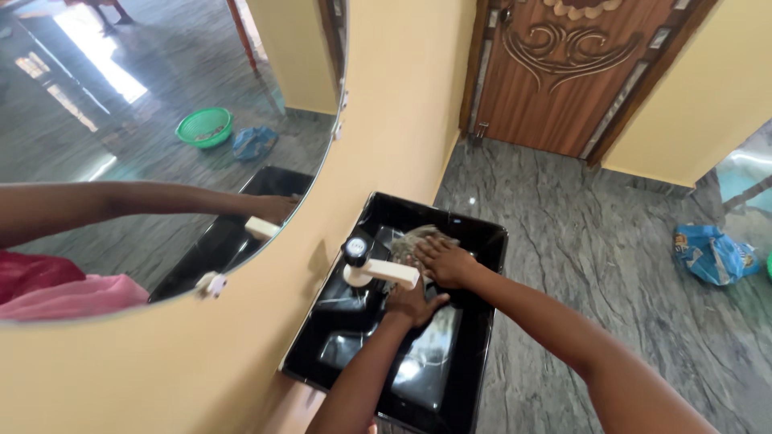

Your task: The person wipes the surface of a black bathroom sink using a cloth. They repeatedly rub the basin, faucet, and drain area with the cloth in hand.

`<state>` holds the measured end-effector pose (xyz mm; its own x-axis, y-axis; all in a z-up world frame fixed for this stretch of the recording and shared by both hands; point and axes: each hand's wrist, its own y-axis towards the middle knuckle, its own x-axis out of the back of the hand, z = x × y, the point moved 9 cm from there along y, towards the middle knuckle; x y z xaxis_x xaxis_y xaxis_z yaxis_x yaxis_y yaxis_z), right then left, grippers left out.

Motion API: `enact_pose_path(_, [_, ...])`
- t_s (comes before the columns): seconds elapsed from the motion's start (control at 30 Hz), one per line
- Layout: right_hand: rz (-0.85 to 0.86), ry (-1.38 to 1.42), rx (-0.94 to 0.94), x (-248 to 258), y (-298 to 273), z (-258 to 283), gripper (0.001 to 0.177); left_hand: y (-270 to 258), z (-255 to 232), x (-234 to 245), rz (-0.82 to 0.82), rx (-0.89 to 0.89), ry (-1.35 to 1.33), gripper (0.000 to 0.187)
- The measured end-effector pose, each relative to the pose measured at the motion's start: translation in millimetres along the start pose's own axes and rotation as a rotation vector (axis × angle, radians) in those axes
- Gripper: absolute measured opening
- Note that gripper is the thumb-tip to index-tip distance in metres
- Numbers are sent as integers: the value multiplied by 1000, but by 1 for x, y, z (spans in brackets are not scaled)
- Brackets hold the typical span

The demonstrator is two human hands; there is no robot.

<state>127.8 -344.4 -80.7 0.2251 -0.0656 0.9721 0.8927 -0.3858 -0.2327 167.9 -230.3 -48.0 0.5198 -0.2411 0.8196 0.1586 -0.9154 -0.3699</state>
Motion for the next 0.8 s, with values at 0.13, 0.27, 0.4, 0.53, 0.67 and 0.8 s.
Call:
enact_pose_path(0.13, [-85,-236,219,33,36,2,71,22,-9,10,-208,23,-2,123])
enact_pose_path(0.27, [-90,-217,348,54,51,1,74,41,-3,3,-217,98,13,125])
enact_pose_path(0.4, [-108,-215,337,55,40,4,76,40,-1,-5,-184,60,55,128])
enact_pose_path(0.53, [67,-250,270,44,8,-17,80,41,-22,-34,8,51,100,121])
enact_pose_path(0.67, [155,-221,308,43,-50,-54,67,37,-77,-67,82,-130,-87,114])
enact_pose_path(0.8, [65,115,216,54,-105,-73,46,24,-104,-79,164,-200,-306,118])
